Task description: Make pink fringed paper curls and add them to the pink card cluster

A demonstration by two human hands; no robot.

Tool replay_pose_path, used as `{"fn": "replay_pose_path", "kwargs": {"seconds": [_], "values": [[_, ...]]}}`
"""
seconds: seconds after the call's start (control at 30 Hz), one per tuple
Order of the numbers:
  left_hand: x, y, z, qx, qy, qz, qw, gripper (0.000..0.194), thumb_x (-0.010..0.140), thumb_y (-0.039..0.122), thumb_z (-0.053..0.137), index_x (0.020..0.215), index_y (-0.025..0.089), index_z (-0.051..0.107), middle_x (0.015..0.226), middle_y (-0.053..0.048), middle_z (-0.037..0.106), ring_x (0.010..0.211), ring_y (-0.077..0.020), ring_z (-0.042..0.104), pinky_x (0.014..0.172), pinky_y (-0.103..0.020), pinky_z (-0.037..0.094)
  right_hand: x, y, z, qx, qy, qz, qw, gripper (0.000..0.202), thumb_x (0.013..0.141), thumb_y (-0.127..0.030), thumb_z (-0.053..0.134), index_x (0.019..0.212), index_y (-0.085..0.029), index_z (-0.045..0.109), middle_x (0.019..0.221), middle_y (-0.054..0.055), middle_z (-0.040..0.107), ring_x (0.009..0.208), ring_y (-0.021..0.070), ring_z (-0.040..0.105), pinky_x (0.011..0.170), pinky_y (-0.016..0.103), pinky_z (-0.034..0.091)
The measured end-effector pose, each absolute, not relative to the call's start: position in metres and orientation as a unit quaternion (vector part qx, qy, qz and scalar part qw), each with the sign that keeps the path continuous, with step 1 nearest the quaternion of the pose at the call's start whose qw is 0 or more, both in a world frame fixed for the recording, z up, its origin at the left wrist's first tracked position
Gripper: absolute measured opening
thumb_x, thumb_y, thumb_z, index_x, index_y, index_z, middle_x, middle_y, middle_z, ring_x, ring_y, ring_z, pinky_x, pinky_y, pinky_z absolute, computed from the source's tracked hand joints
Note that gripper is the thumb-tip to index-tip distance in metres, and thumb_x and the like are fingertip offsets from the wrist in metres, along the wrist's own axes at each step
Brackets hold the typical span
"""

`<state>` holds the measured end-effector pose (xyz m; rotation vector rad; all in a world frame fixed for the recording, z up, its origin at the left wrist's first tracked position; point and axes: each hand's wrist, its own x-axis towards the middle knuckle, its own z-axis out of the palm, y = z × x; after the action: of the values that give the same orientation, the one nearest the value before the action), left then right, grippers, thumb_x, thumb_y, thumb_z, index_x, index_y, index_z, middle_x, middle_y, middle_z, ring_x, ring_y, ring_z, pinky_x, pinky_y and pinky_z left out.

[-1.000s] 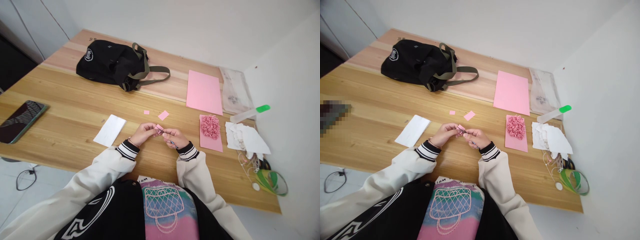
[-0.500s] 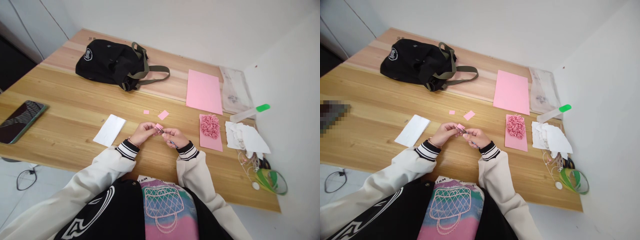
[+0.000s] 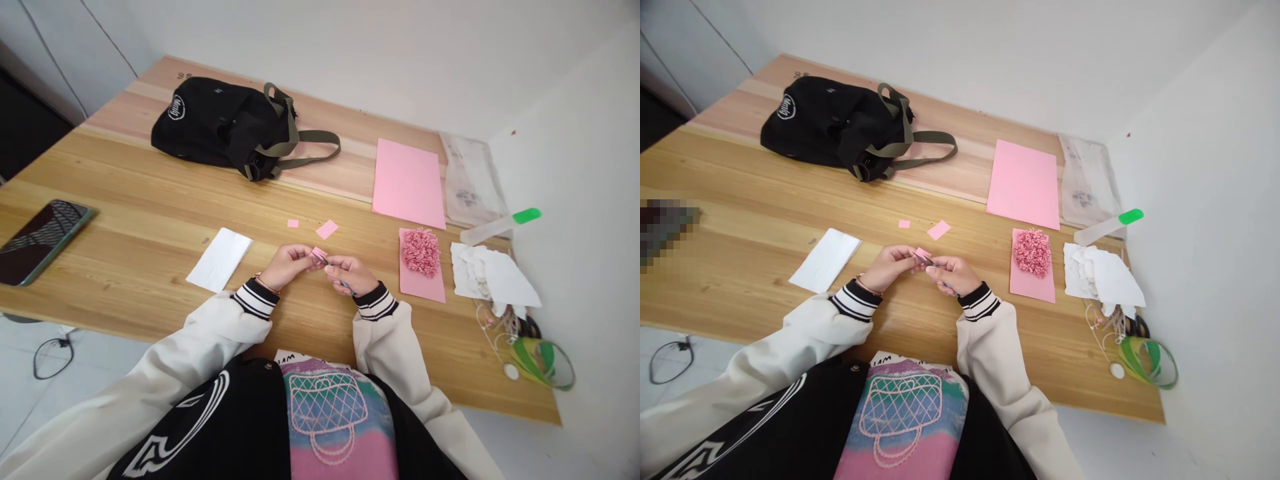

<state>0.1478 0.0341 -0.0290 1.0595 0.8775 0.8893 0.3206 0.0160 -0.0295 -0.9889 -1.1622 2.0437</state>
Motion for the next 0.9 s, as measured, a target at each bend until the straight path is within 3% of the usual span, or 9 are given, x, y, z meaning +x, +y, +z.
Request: {"fn": "replay_pose_path", "kwargs": {"seconds": [0.9], "values": [[0.1455, 0.0349, -0.0354, 0.487, 0.378, 0.391, 0.683, 0.018, 0.066, 0.028, 0.069, 0.067, 0.010, 0.067, 0.061, -0.001, 0.064, 0.053, -0.0061, 0.050, 0.054, -0.019, 0.039, 0.3197, 0.0151, -0.0282, -0.358, -0.410, 0.787, 0.291, 0.037, 0.071, -0.039, 0.066, 0.092, -0.011, 0.055, 0.045, -0.012, 0.039, 0.026, 0.0001, 0.027, 0.029, 0.017, 0.012]]}}
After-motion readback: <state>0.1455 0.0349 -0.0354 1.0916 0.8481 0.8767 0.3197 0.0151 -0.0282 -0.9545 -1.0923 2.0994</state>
